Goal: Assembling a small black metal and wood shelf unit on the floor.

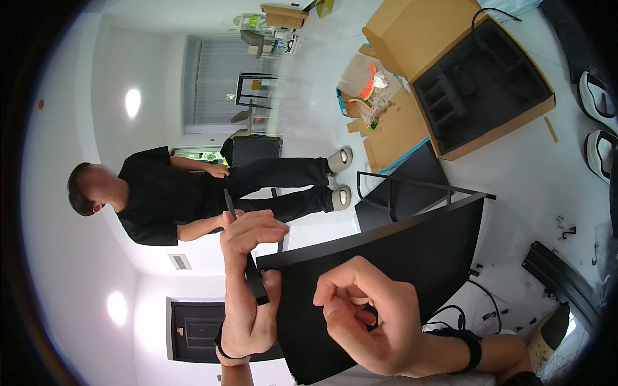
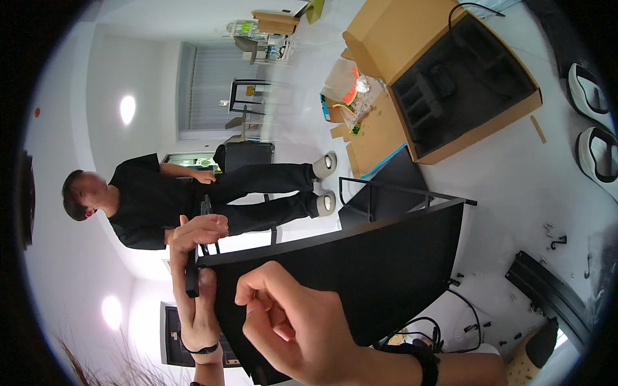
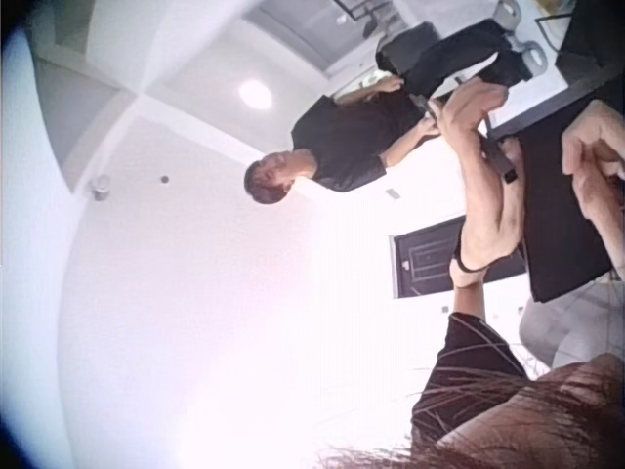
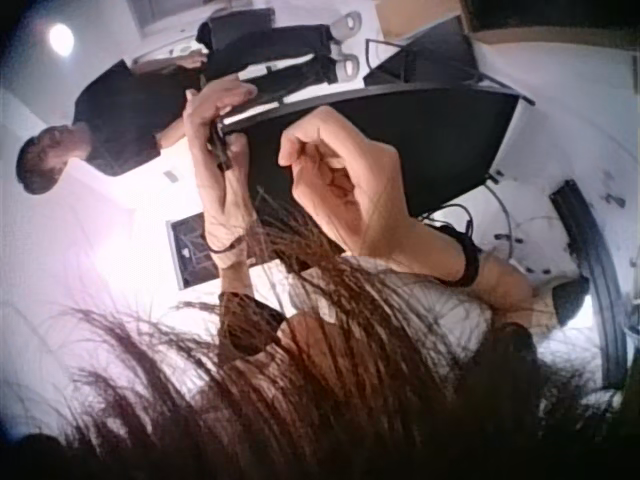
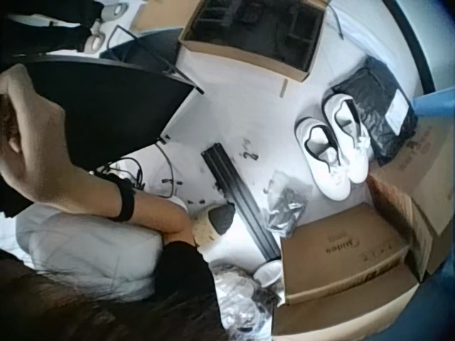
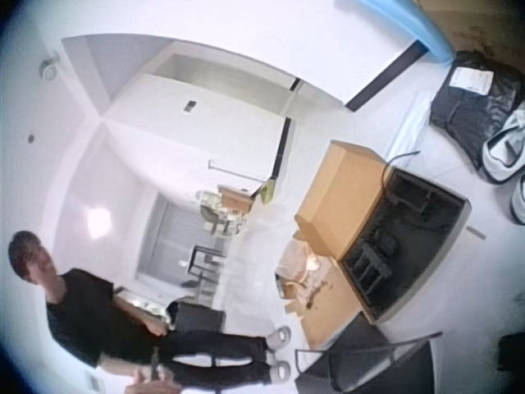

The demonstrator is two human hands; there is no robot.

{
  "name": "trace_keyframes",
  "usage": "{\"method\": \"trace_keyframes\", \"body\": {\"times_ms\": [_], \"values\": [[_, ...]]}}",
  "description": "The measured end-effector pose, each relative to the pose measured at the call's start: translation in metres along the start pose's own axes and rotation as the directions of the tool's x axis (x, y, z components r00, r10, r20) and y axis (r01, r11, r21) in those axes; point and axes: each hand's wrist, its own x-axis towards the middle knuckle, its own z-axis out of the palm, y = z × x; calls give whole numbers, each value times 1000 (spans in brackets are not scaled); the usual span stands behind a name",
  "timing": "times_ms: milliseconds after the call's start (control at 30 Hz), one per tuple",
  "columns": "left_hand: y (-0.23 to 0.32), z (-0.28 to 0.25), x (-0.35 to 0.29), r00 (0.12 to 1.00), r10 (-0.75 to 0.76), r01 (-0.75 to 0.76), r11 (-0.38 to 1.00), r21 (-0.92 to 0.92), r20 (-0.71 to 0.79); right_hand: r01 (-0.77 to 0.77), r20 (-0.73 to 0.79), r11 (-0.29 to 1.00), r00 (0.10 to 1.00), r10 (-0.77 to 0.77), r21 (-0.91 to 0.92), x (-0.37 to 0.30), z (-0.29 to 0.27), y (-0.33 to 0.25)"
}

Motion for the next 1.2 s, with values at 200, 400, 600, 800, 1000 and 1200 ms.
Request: {"method": "trace_keyframes", "body": {"times_ms": [200,400,600,800,1000,1200], "values": [[-9,3,-5,999,37,-37,999,-11,-11,537,47,663,794,-606,-521,38,-6,3],[-14,12,-8,986,151,-157,985,-77,-75,550,208,619,818,-537,-561,48,5,15],[-20,14,-10,983,138,-154,979,-132,-122,500,181,675,854,-487,-542,50,8,10],[-20,17,-9,986,104,-126,978,-169,-134,509,174,698,851,-495,-504,54,5,2],[-23,19,-11,982,98,-125,978,-168,-164,473,160,736,875,-456,-485,55,5,1],[-19,17,-14,983,119,-139,980,-139,-141,380,166,772,924,-345,-509,52,5,1]]}}
